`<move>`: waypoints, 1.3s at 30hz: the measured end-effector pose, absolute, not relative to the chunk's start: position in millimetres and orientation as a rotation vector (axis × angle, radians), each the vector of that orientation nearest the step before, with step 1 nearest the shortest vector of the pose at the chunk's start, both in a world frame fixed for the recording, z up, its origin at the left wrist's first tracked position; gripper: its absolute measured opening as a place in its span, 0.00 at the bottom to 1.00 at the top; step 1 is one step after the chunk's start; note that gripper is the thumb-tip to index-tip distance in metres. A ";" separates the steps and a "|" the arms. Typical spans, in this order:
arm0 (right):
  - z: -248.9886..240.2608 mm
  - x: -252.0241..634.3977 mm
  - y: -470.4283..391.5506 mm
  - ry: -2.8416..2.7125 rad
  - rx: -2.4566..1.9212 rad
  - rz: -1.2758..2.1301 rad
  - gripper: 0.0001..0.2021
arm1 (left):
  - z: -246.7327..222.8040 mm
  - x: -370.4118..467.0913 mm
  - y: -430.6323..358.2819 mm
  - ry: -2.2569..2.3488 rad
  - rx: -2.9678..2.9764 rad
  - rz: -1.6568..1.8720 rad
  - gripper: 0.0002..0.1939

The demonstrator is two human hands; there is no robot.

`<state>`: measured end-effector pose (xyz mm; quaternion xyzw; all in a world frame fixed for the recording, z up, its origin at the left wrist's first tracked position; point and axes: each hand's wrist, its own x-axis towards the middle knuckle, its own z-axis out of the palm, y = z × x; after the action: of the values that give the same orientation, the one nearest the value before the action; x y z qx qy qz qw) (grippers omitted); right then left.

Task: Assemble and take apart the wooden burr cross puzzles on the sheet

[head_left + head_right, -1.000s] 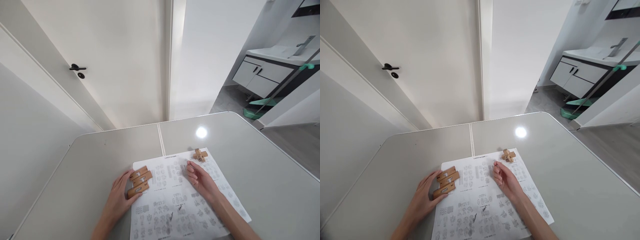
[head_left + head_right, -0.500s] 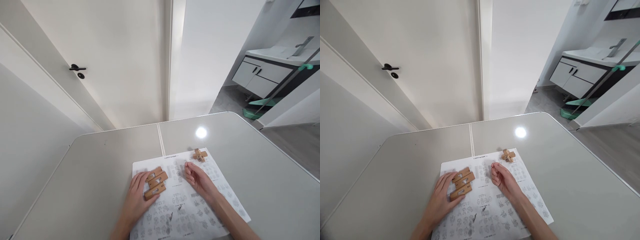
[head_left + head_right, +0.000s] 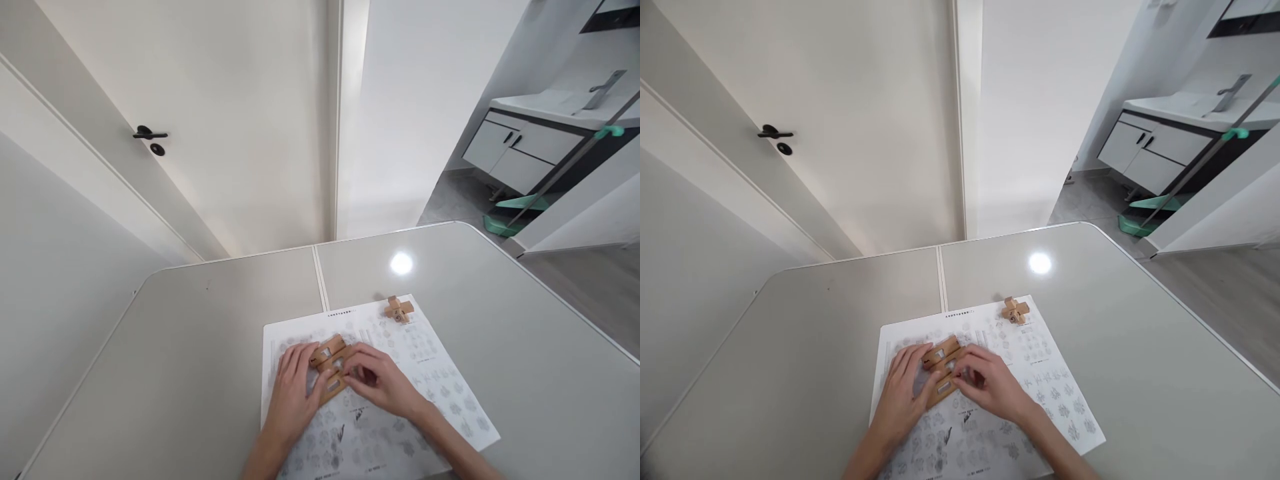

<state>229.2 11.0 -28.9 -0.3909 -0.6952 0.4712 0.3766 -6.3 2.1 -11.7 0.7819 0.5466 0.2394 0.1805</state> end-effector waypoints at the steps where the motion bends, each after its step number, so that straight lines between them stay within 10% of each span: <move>1: -30.9 228.8 10.5 -1.865 -0.978 1.159 0.06 | -11.5 -5.0 4.6 1.553 2.191 0.688 0.17; 12: -42.0 230.6 9.3 -2.120 -1.015 0.890 0.12 | -14.5 8.1 25.9 1.645 2.139 0.709 0.05; 39: -33.1 232.7 8.7 -2.114 -0.997 0.971 0.10 | -7.3 -1.9 28.1 1.607 1.835 0.904 0.13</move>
<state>232.7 8.7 -33.1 -0.3756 -0.7967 0.3657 0.3006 -1.9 28.1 -7.3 0.6797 0.5954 0.3349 0.2669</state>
